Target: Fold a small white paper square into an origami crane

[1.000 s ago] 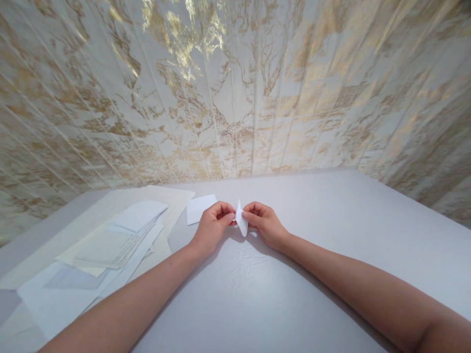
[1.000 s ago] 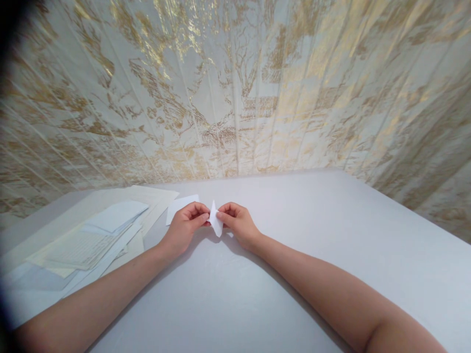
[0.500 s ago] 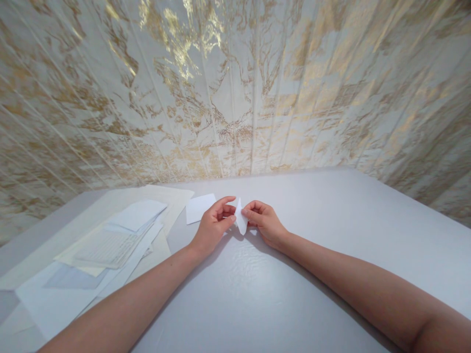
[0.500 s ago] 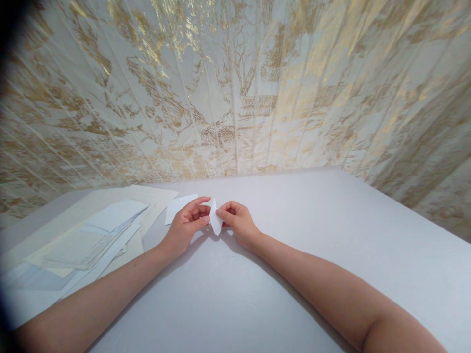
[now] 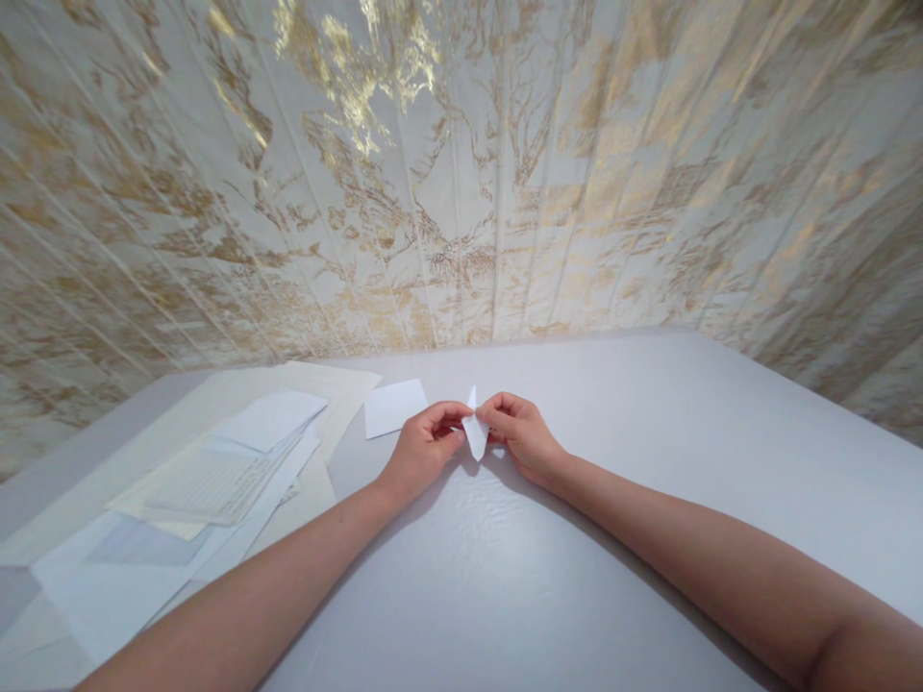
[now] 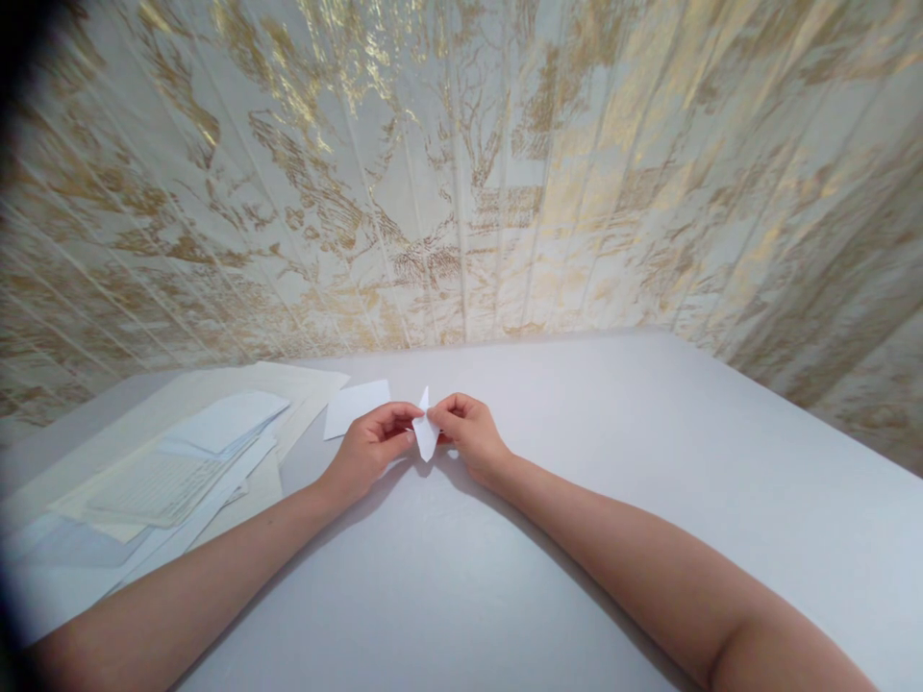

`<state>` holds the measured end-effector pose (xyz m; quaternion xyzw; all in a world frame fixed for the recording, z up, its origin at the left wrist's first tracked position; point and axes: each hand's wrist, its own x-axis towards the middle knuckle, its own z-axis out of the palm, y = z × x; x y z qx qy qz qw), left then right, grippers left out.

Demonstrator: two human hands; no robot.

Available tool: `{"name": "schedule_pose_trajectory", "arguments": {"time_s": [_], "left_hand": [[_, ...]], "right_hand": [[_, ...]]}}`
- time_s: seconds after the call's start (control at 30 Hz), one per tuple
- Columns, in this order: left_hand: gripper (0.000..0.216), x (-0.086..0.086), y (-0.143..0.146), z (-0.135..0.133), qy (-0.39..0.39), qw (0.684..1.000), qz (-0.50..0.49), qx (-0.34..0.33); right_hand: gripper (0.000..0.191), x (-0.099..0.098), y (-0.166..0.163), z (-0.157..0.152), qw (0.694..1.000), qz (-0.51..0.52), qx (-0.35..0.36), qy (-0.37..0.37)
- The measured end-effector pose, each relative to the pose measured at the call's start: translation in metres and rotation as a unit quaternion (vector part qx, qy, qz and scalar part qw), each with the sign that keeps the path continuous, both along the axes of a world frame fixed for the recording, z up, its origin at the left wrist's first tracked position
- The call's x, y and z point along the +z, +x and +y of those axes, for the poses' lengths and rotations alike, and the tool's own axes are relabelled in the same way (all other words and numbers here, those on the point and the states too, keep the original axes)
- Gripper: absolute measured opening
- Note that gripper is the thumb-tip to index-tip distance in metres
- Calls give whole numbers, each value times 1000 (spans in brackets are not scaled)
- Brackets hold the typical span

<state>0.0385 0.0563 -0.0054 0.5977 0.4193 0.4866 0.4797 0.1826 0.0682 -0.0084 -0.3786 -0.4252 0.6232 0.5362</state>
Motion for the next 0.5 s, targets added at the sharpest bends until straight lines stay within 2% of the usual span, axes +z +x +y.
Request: {"name": "schedule_pose_trajectory", "arguments": {"time_s": [0.13, 0.33, 0.5], "left_hand": [[15, -2, -1, 2, 1, 1000, -3, 24], [9, -3, 0, 7, 9, 991, -65, 113], [10, 0, 2, 7, -16, 989, -100, 109]], "right_hand": [[21, 0, 1, -1, 999, -5, 17, 29], [16, -4, 6, 1, 988, -47, 54, 135], [20, -10, 7, 4, 974, -119, 34, 191]]}}
